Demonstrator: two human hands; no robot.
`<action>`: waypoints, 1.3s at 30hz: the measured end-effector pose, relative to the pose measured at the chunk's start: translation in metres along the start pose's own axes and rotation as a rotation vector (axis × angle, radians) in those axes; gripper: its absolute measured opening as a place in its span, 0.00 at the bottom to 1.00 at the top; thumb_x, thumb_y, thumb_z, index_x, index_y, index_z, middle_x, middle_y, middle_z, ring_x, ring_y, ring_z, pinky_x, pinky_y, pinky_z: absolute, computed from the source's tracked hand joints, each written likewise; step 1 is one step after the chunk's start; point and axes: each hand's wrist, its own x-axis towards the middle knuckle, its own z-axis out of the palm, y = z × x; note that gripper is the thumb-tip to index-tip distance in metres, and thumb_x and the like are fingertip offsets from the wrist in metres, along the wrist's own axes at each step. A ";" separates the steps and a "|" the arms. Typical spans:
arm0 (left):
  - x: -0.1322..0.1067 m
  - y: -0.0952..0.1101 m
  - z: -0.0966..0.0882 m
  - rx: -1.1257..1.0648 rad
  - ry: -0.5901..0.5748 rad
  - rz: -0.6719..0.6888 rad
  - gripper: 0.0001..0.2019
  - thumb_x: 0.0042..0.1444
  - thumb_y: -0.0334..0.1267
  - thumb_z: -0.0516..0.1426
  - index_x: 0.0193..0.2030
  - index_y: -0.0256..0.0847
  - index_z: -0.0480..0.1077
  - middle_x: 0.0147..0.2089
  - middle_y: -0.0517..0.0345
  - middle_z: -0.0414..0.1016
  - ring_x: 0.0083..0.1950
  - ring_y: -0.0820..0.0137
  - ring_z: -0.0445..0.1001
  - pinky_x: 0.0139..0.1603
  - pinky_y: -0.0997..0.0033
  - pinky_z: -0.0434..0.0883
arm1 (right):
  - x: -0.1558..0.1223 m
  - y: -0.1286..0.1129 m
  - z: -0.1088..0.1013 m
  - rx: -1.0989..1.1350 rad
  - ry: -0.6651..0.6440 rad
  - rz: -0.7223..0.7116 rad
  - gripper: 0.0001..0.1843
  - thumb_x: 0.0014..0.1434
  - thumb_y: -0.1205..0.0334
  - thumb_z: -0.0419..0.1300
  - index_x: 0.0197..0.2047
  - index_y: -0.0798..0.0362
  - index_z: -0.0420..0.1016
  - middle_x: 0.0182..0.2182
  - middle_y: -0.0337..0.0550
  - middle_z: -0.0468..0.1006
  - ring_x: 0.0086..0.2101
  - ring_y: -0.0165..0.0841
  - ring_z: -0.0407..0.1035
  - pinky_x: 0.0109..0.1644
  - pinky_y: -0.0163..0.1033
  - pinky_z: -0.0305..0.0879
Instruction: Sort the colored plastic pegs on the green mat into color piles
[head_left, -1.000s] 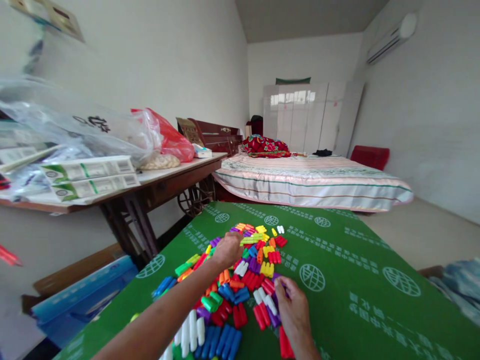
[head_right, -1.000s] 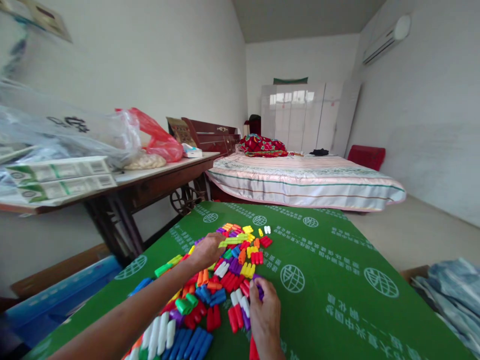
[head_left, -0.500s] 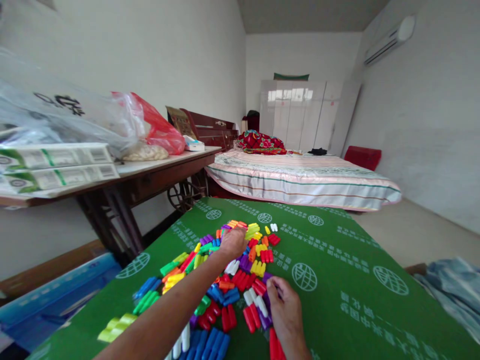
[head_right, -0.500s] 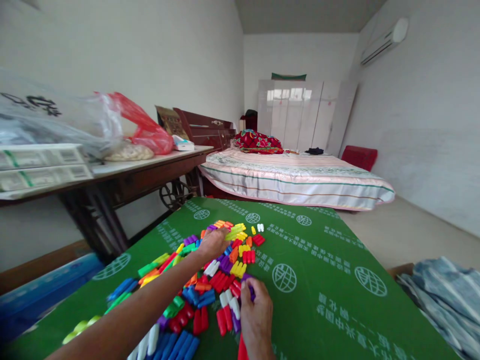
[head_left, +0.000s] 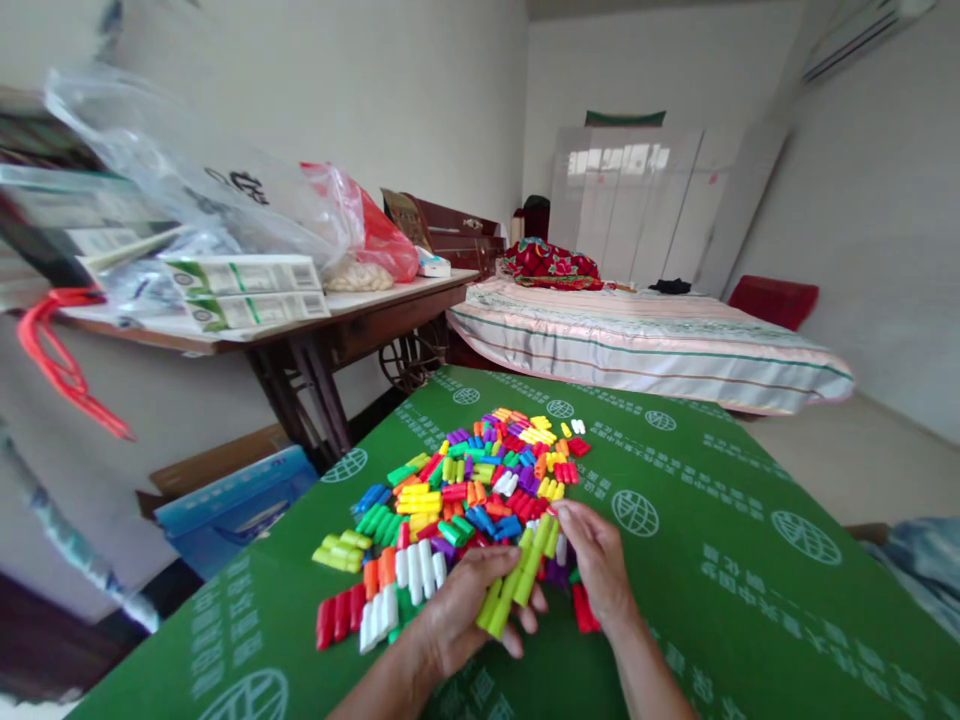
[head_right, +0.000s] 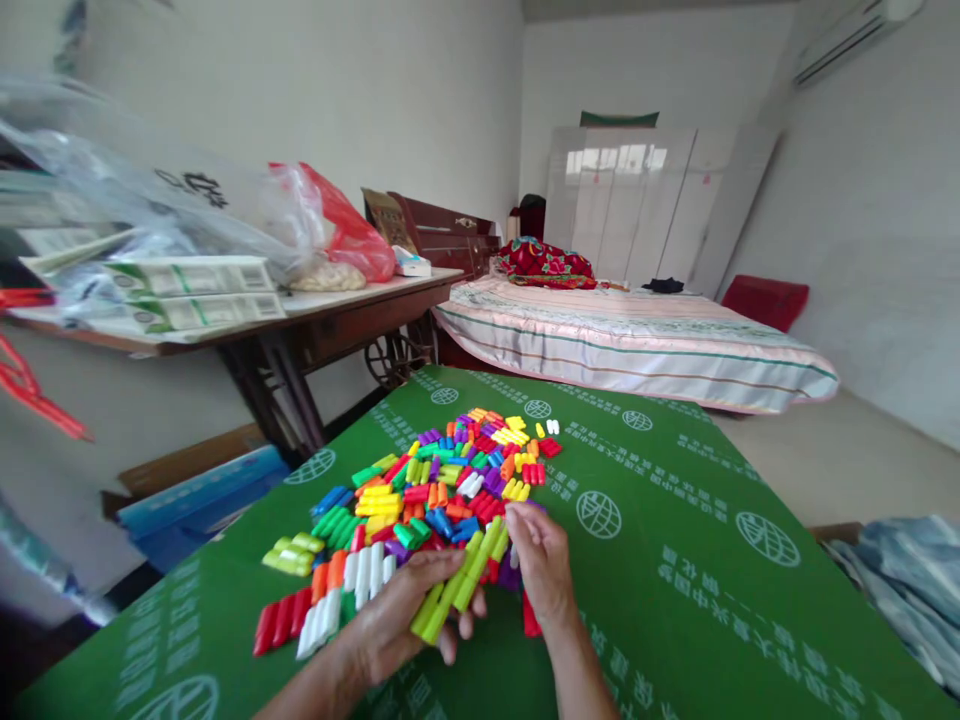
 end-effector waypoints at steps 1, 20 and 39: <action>-0.001 -0.005 0.000 -0.029 -0.004 -0.006 0.16 0.56 0.46 0.54 0.38 0.32 0.68 0.27 0.46 0.77 0.22 0.69 0.73 0.16 0.75 0.69 | -0.001 -0.001 0.002 0.028 -0.032 0.028 0.24 0.51 0.44 0.63 0.39 0.57 0.79 0.30 0.46 0.79 0.35 0.39 0.73 0.41 0.41 0.69; -0.008 -0.024 0.001 -0.114 -0.057 0.103 0.19 0.47 0.50 0.63 0.33 0.33 0.70 0.24 0.50 0.76 0.14 0.78 0.63 0.15 0.79 0.57 | -0.006 0.014 -0.003 0.142 -0.268 0.201 0.17 0.46 0.54 0.69 0.37 0.53 0.79 0.24 0.36 0.72 0.24 0.28 0.62 0.28 0.33 0.57; -0.003 -0.029 0.001 0.025 -0.057 0.150 0.16 0.50 0.49 0.61 0.31 0.35 0.69 0.26 0.55 0.75 0.16 0.81 0.60 0.15 0.80 0.57 | -0.001 0.000 -0.008 0.227 -0.044 0.231 0.17 0.46 0.53 0.70 0.36 0.54 0.76 0.21 0.37 0.75 0.22 0.30 0.69 0.26 0.34 0.66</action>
